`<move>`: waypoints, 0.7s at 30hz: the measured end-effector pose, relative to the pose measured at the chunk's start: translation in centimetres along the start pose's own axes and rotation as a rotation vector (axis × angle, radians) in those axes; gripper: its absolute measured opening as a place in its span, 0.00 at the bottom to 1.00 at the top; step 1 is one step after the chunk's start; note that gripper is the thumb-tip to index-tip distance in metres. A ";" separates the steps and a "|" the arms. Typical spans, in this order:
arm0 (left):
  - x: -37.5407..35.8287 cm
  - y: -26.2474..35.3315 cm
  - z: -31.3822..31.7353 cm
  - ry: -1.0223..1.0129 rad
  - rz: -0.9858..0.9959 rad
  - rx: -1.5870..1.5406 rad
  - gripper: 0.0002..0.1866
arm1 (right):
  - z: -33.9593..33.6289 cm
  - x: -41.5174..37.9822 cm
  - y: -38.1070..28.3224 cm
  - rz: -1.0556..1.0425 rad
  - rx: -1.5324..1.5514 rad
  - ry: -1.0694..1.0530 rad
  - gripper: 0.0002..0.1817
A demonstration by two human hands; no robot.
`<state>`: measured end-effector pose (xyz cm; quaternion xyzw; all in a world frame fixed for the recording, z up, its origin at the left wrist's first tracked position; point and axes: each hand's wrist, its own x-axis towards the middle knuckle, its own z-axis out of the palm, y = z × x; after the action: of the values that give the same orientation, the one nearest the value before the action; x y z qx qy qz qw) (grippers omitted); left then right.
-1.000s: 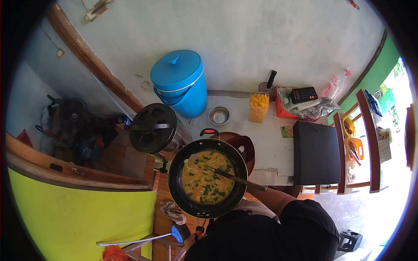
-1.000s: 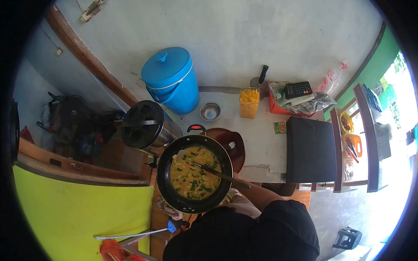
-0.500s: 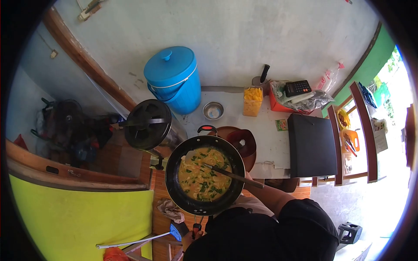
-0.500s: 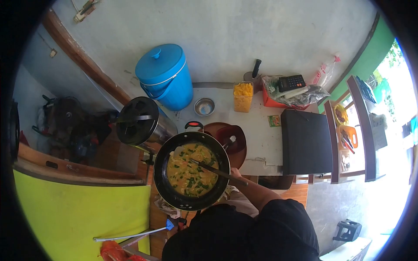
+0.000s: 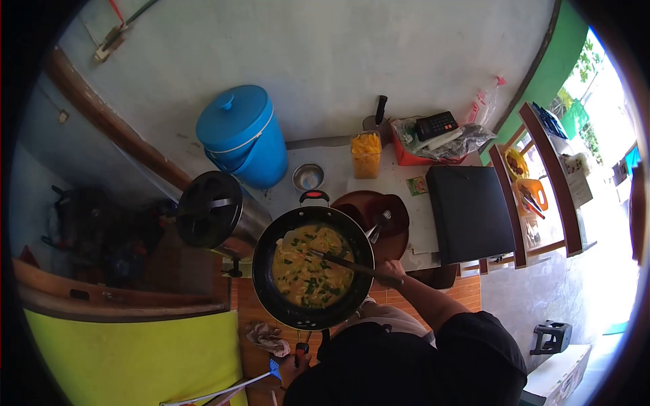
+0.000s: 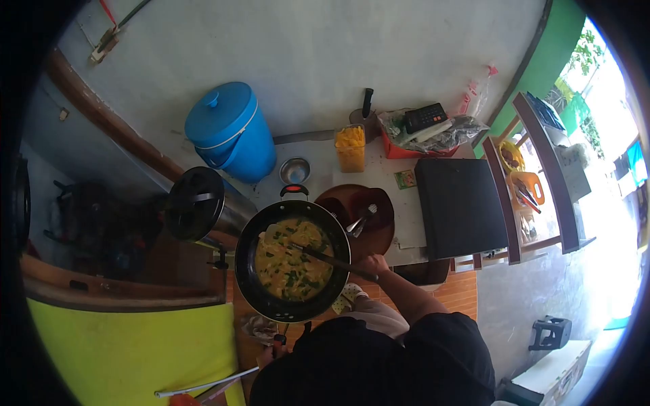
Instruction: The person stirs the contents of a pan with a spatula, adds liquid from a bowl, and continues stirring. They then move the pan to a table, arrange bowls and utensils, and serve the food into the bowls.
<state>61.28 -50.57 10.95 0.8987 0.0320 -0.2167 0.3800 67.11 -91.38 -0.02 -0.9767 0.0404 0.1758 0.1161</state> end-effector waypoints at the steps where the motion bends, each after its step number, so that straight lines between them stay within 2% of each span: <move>1: 0.2 -0.8 0.0 -0.021 -0.011 -0.055 0.27 | 0.5 -0.3 0.2 0.002 -0.023 0.019 0.08; 3: 0.4 -1.7 -0.2 -0.064 -0.034 -0.166 0.28 | 1.9 -0.5 1.5 0.032 -0.064 0.054 0.08; 6: 1.0 -1.5 -0.9 -0.070 0.054 -0.079 0.28 | 3.3 -0.5 2.9 0.114 -0.125 0.079 0.09; 8: 1.1 -6.0 -0.8 -0.083 0.171 -0.069 0.27 | 2.2 -2.8 0.8 0.166 -0.172 0.067 0.09; 9: 1.5 -7.6 -0.4 -0.090 0.226 -0.063 0.27 | 1.1 -3.3 0.6 0.170 -0.140 0.014 0.10; 11: 0.7 -5.1 -1.5 -0.086 0.157 -0.089 0.26 | -0.6 -3.9 0.5 0.175 -0.078 -0.093 0.12; 14: 0.1 -2.4 -2.1 -0.069 0.128 -0.104 0.26 | -0.3 -3.9 1.6 0.269 0.119 -0.011 0.12; 17: 0.2 -2.7 -1.8 -0.063 0.094 -0.103 0.26 | 0.6 -3.1 3.0 0.345 0.225 0.099 0.15; 20: 0.2 -2.0 -1.4 -0.047 0.089 -0.083 0.26 | -1.2 -3.1 2.8 0.405 0.220 0.198 0.12; 21: 0.3 -1.7 -1.3 -0.040 0.096 -0.073 0.26 | -1.1 -2.7 3.2 0.367 0.349 0.265 0.12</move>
<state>61.64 -48.47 10.49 0.8802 -0.0108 -0.2148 0.4230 64.54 -94.62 1.26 -0.9328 0.2609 0.0551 0.2426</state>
